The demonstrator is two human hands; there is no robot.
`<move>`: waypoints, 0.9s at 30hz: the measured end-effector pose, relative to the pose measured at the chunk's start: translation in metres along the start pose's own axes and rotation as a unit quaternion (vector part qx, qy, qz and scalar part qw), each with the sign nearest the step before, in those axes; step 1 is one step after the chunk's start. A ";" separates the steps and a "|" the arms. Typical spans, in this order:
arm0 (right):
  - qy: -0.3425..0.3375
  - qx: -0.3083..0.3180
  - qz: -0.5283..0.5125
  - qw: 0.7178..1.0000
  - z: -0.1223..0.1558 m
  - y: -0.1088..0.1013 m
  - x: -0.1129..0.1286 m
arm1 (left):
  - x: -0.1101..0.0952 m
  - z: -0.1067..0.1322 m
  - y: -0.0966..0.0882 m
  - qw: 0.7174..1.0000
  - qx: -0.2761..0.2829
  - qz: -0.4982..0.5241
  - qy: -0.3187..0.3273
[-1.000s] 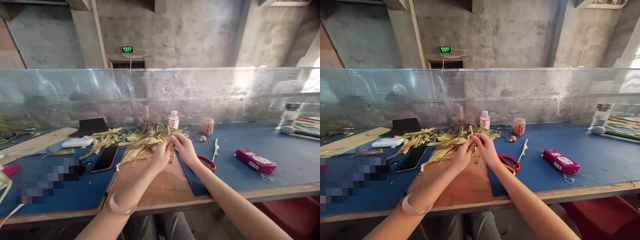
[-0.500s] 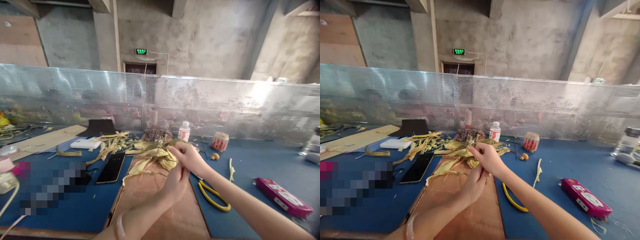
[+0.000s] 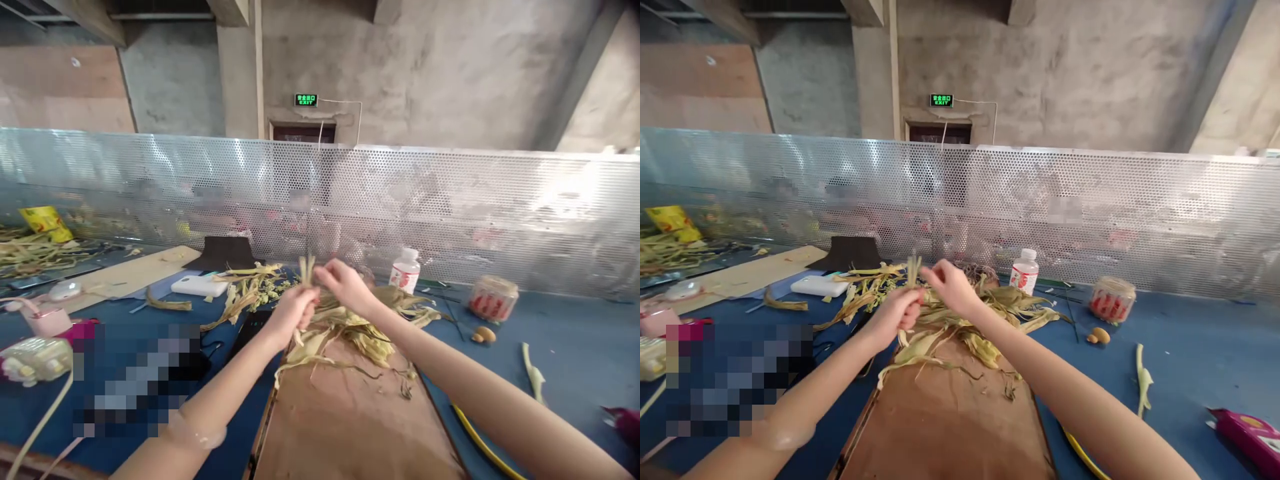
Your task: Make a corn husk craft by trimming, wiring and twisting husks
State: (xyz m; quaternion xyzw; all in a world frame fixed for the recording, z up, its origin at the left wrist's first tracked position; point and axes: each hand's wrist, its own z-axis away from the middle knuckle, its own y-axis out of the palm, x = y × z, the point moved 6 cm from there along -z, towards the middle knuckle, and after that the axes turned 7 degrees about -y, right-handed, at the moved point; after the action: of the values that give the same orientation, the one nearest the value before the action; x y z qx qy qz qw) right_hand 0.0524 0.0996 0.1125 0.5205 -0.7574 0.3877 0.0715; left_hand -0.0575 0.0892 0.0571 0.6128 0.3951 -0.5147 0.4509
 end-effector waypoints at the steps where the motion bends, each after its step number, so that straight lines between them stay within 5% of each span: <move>1: -0.001 0.059 0.024 0.998 0.003 0.020 -0.006 | -0.012 0.002 -0.018 0.999 -0.018 0.026 0.020; 6: -0.051 0.201 0.087 0.974 0.022 0.099 0.000 | -0.086 0.043 -0.096 0.980 -0.128 0.025 0.149; 9: -0.142 0.248 0.125 0.950 0.026 0.137 0.028 | -0.109 0.069 -0.123 0.976 -0.152 -0.027 0.153; 13: -0.243 0.303 0.153 0.909 0.022 0.190 0.061 | -0.102 0.084 -0.140 0.977 -0.175 -0.077 0.100; 16: -0.294 0.339 0.178 0.876 0.020 0.218 0.075 | -0.078 0.089 -0.145 0.959 -0.183 -0.215 0.019; 20: -0.290 0.303 0.204 0.885 0.013 0.214 0.083 | -0.052 0.102 -0.159 0.868 -0.192 -0.457 -0.023; 24: -0.230 0.325 0.142 0.906 0.008 0.191 0.084 | -0.018 0.112 -0.172 0.840 -0.120 -0.519 -0.106; 27: -0.184 0.316 0.097 0.926 0.005 0.171 0.083 | -0.011 0.119 -0.183 0.823 -0.166 -0.531 -0.115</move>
State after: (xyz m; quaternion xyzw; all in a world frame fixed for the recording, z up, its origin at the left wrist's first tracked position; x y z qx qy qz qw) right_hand -0.1274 0.0624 0.0638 0.5018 -0.6427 0.5094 -0.2749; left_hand -0.2658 0.0265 0.0336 0.1611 0.6840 -0.6680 0.2448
